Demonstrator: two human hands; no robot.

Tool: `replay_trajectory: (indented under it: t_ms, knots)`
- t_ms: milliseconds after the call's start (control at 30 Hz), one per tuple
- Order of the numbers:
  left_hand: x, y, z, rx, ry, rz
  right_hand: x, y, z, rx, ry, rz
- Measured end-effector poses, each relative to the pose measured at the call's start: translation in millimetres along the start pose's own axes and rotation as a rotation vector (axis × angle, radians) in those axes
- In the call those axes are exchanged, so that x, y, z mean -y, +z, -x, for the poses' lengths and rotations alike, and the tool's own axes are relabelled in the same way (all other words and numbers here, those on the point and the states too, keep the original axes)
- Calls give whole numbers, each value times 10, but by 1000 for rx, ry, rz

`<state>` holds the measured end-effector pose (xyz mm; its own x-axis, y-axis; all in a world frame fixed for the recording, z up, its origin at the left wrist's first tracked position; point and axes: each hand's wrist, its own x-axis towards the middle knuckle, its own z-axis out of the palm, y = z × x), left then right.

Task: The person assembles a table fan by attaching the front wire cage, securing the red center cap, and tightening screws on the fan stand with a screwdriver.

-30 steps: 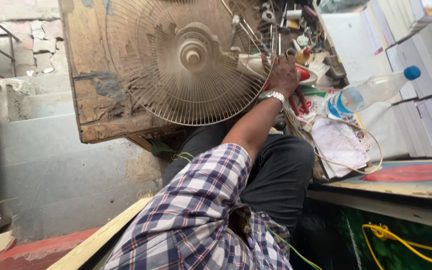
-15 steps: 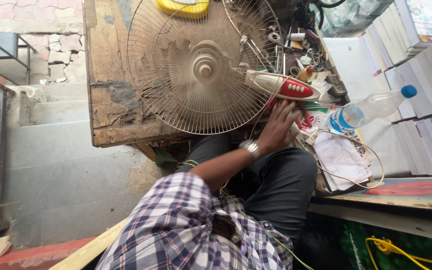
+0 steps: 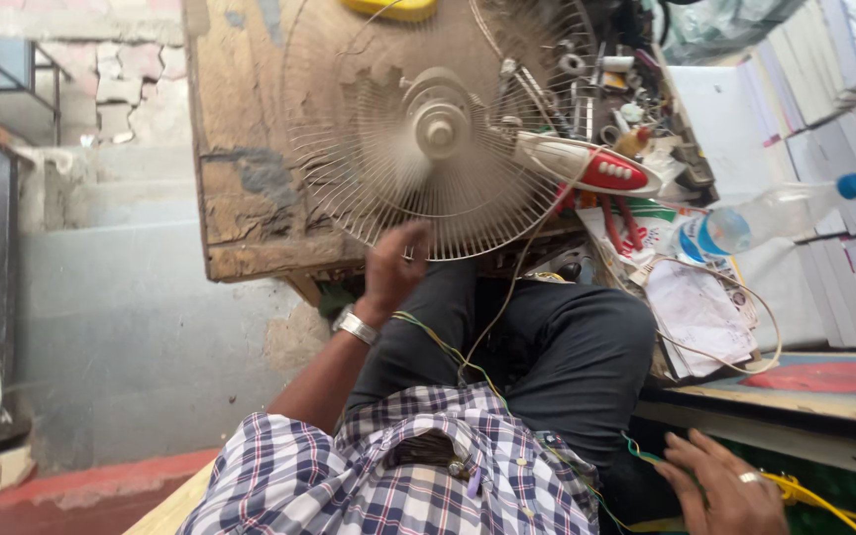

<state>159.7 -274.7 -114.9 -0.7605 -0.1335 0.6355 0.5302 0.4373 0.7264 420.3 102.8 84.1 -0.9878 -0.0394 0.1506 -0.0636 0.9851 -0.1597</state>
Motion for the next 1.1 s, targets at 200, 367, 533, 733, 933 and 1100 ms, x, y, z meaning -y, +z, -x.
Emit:
replay_trajectory:
  t_ms: [200, 367, 533, 733, 933, 1100]
  knots:
    - [548, -408, -209, -469, -364, -63, 651, -330, -871, -17, -299, -171]
    - [773, -548, -121, -566, -456, 125, 349, 167, -1867, -178, -198, 1]
    - [815, -566, -24, -466, -534, 121, -225, 1271, -2681, -409, -21, -415]
    - [667, -688, -17, -403, -564, -24, -318, 1801, -2615, -389, 200, -738]
    - [873, -931, -418, -317, -673, -115, -156, 1731, -2478, -336, 147, -565]
    - [1462, -1170, -1326, -61, -275, -603, -106, 1713, -2455, -320, 92, -476]
